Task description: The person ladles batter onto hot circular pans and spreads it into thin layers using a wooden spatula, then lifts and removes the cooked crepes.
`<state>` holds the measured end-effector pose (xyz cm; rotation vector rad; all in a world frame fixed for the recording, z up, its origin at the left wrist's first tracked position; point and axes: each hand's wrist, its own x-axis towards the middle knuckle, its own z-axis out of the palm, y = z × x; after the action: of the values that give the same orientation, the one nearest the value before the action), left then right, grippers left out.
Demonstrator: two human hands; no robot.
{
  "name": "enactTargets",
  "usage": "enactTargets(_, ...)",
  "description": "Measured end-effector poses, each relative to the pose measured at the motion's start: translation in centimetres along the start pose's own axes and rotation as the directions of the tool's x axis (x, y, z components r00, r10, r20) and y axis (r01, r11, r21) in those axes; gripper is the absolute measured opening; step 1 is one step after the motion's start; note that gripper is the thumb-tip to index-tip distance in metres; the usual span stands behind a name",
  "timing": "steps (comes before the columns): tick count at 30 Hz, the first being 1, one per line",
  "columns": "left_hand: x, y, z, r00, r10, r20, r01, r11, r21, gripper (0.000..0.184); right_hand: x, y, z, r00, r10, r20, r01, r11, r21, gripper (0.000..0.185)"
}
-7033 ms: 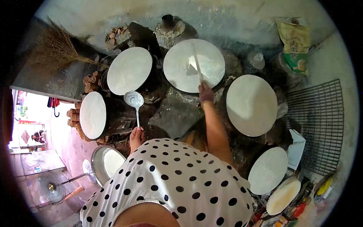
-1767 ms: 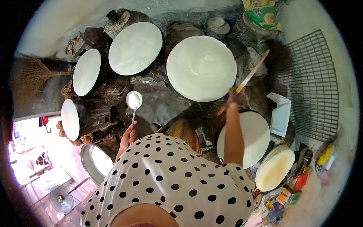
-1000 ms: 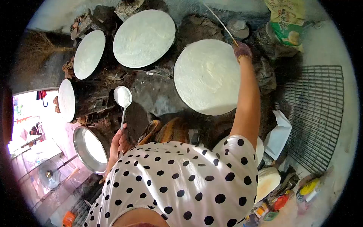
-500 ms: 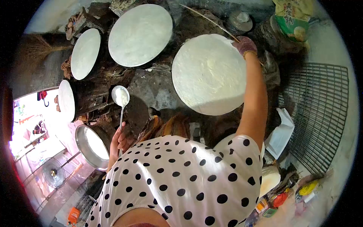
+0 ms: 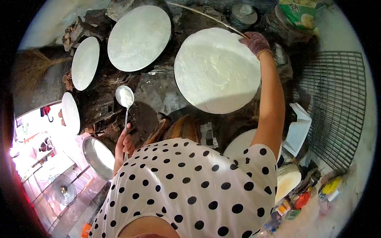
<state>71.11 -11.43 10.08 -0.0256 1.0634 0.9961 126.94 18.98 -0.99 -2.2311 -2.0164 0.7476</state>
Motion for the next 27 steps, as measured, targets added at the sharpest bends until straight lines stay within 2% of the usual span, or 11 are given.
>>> enactTargets(3,0.0,0.0,-0.4,1.0,0.003,-0.004,-0.003,1.0,0.017,0.033,-1.2,0.1,-0.6,0.998,-0.023,-0.057,0.025,0.999,0.044,0.049)
enactTargets(6,0.0,0.2,-0.8,1.0,0.001,0.01,-0.001,1.0,0.011,0.033,-3.8,-1.1,-1.8,0.999,0.018,0.035,-0.018,1.0,0.011,0.054)
enactTargets(8,0.0,0.3,-1.2,1.0,-0.005,0.026,0.005,1.0,0.016,0.033,-4.2,0.4,0.0,0.989,0.015,-0.144,-0.022,0.999,-0.047,0.058)
enactTargets(9,0.2,0.4,-1.6,0.998,-0.022,0.063,0.022,1.0,0.001,0.033,-5.0,0.6,0.5,0.988,0.025,-0.152,-0.033,0.998,-0.047,0.058)
enactTargets(11,0.6,0.6,-1.7,0.992,-0.043,0.117,0.045,0.999,-0.009,0.033,-6.4,0.5,0.8,0.854,-0.254,-0.455,0.219,0.967,-0.129,0.045)
enactTargets(12,0.7,0.7,-1.7,0.993,-0.051,0.11,0.051,0.999,-0.002,0.033,-7.2,-0.8,-0.3,0.85,-0.247,-0.464,0.208,0.969,-0.135,0.045)
enactTargets(14,0.8,0.9,-1.9,0.991,-0.057,0.117,0.057,0.998,0.009,0.033,-8.0,-3.1,-2.7,0.994,0.031,-0.103,-0.032,0.999,-0.011,0.058)
enactTargets(16,0.9,1.1,-2.4,0.975,-0.069,0.213,0.074,0.997,-0.016,0.037,-8.9,-4.3,-3.4,0.987,0.013,-0.163,-0.017,1.0,-0.023,0.054)
enactTargets(19,0.6,0.9,-1.8,0.984,-0.04,0.176,0.036,0.999,0.026,0.033,-12.1,-7.9,-5.8,0.993,0.076,-0.091,-0.078,0.997,-0.02,0.051)
enactTargets(21,0.4,1.1,-2.2,0.984,-0.045,0.173,0.042,0.999,0.019,0.033,-12.8,-8.5,-5.5,0.952,-0.103,-0.29,0.074,0.991,-0.108,0.04)
enactTargets(27,0.0,1.5,-4.5,0.981,-0.052,0.189,0.05,0.999,0.02,0.033,-17.1,-13.0,-6.5,0.935,-0.215,-0.283,0.156,0.963,-0.219,0.038)
